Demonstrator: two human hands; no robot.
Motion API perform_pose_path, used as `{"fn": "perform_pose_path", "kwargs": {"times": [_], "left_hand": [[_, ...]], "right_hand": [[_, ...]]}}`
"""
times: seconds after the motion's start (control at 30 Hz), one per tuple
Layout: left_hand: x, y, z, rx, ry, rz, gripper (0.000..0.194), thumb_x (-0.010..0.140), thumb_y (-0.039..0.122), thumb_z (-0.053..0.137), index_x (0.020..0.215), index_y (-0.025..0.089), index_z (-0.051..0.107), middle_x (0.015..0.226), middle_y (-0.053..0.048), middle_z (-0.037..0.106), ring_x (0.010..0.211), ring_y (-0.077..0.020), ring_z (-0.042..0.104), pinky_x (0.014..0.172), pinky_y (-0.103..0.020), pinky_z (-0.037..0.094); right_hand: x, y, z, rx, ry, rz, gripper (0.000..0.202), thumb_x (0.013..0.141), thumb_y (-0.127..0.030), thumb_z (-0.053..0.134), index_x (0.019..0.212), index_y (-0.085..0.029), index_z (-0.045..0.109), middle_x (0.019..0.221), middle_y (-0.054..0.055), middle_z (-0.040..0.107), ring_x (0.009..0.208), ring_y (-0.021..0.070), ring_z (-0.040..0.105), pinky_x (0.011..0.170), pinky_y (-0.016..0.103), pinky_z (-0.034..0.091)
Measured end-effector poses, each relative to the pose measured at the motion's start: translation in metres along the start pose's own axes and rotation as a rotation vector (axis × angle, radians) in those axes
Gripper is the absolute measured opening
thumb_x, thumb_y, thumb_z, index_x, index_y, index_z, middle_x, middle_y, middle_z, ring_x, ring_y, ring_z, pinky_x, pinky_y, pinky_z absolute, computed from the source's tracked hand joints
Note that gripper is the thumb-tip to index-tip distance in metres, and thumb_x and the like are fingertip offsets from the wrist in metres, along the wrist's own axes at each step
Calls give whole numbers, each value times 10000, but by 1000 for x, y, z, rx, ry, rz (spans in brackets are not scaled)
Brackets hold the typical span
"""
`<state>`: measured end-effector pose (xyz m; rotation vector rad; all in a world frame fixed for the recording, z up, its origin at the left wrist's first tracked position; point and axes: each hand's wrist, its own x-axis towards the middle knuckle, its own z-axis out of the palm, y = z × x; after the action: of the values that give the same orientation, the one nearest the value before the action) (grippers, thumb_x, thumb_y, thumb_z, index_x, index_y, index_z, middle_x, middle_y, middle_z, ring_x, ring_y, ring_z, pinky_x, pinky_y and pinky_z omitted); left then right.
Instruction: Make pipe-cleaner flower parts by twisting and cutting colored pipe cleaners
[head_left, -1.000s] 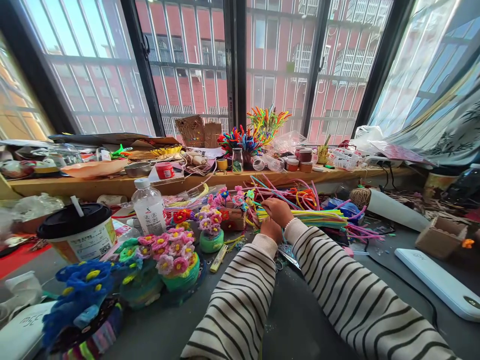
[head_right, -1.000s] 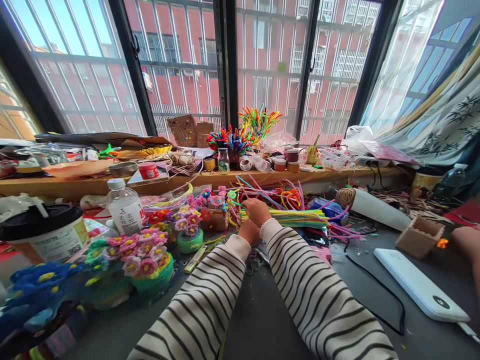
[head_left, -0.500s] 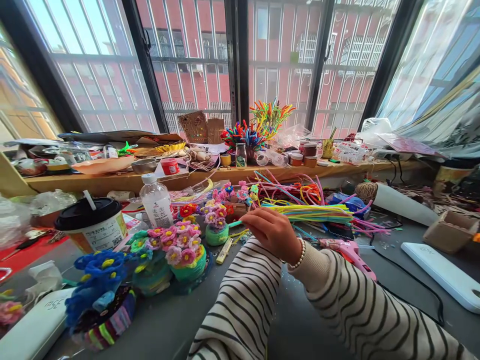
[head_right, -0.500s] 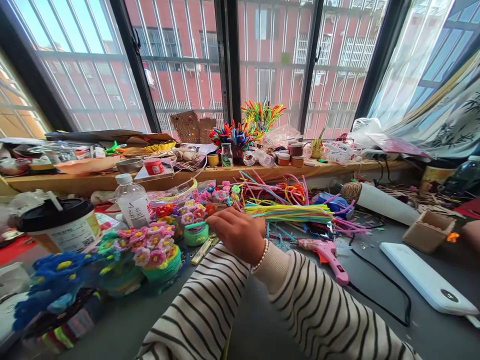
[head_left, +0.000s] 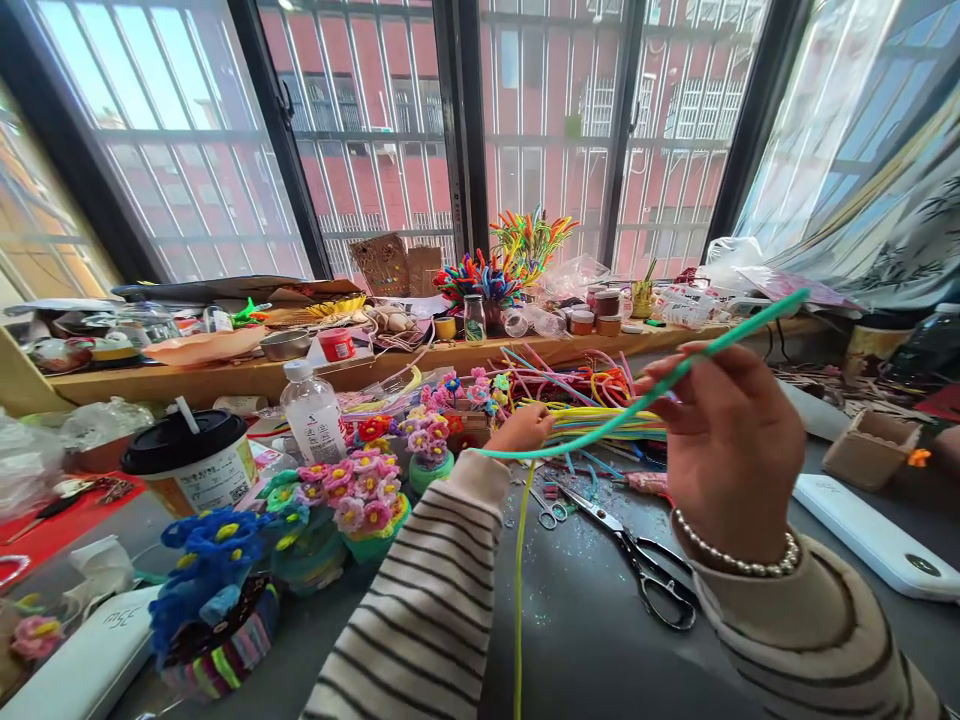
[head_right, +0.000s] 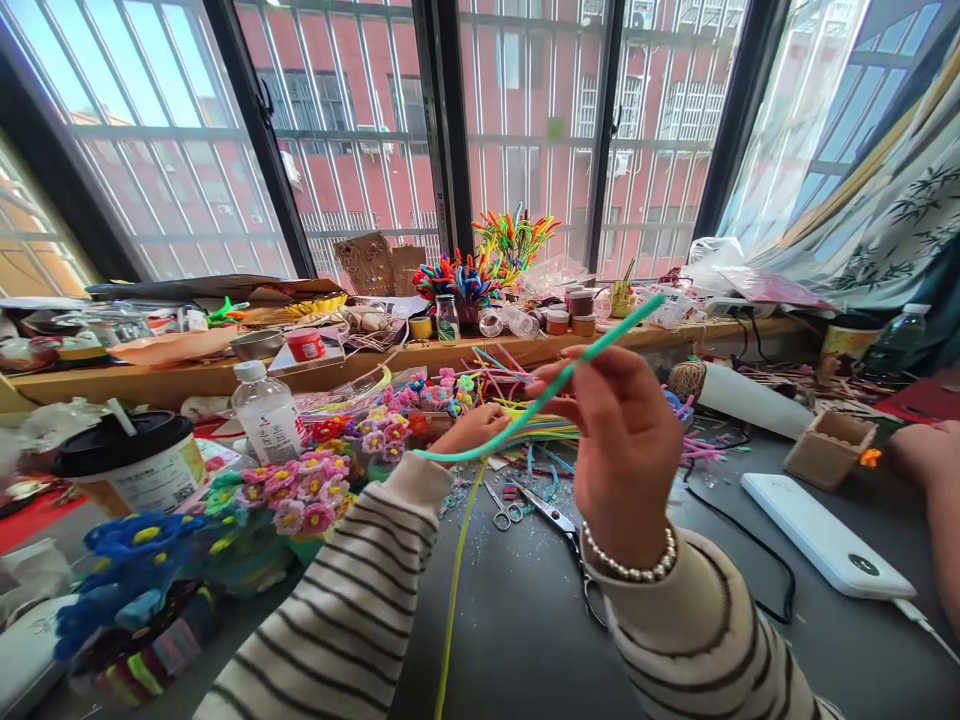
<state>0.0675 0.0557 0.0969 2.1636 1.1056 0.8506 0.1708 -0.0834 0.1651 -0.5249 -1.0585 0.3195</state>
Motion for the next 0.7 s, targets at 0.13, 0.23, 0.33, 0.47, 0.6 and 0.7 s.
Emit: {"fn": "perform_pose_path", "kwargs": {"times": [0.13, 0.23, 0.33, 0.47, 0.6, 0.7], "left_hand": [[-22, 13, -37, -359, -30, 25, 177, 692, 306, 415, 627, 149, 462, 573, 6, 528, 500, -94, 494, 483, -207, 384], [-43, 27, -53, -573, 6, -16, 189, 655, 335, 484, 642, 148, 462, 538, 27, 504, 447, -71, 466, 447, -188, 377], [-62, 40, -62, -752, 60, -50, 195, 620, 331, 536, 640, 147, 474, 531, 40, 488, 432, -51, 444, 430, -166, 363], [-85, 51, -74, -891, 114, -24, 157, 631, 307, 538, 655, 157, 501, 531, 52, 460, 428, -28, 415, 411, -136, 328], [-98, 42, -80, -893, 177, -33, 151, 633, 291, 545, 621, 145, 510, 490, 56, 412, 418, -21, 384, 389, -123, 292], [-101, 22, -67, -897, 235, -80, 159, 640, 298, 541, 632, 142, 514, 486, 59, 404, 394, -7, 342, 364, -113, 255]], "right_hand": [[6, 0, -16, 79, 45, 110, 103, 740, -199, 434, 803, -211, 515, 648, -37, 544, 575, 65, 545, 494, 184, 460], [0, 9, -18, 159, 40, 299, 105, 697, -227, 495, 787, -188, 533, 630, -38, 542, 533, 52, 528, 449, 158, 433], [-6, 16, -14, 294, 68, 429, 114, 667, -240, 532, 764, -180, 534, 607, -47, 533, 497, 32, 498, 413, 128, 394], [-5, 16, -12, 468, 101, 532, 103, 640, -245, 555, 708, -174, 527, 551, -72, 479, 402, -5, 412, 346, 98, 325], [-14, 28, -8, 533, 86, 595, 105, 632, -235, 559, 709, -173, 524, 527, -79, 465, 353, -19, 357, 306, 87, 272], [-41, 51, 5, 434, -36, 682, 123, 645, -269, 548, 705, -170, 509, 514, -63, 498, 372, 13, 419, 335, 117, 321]]}}
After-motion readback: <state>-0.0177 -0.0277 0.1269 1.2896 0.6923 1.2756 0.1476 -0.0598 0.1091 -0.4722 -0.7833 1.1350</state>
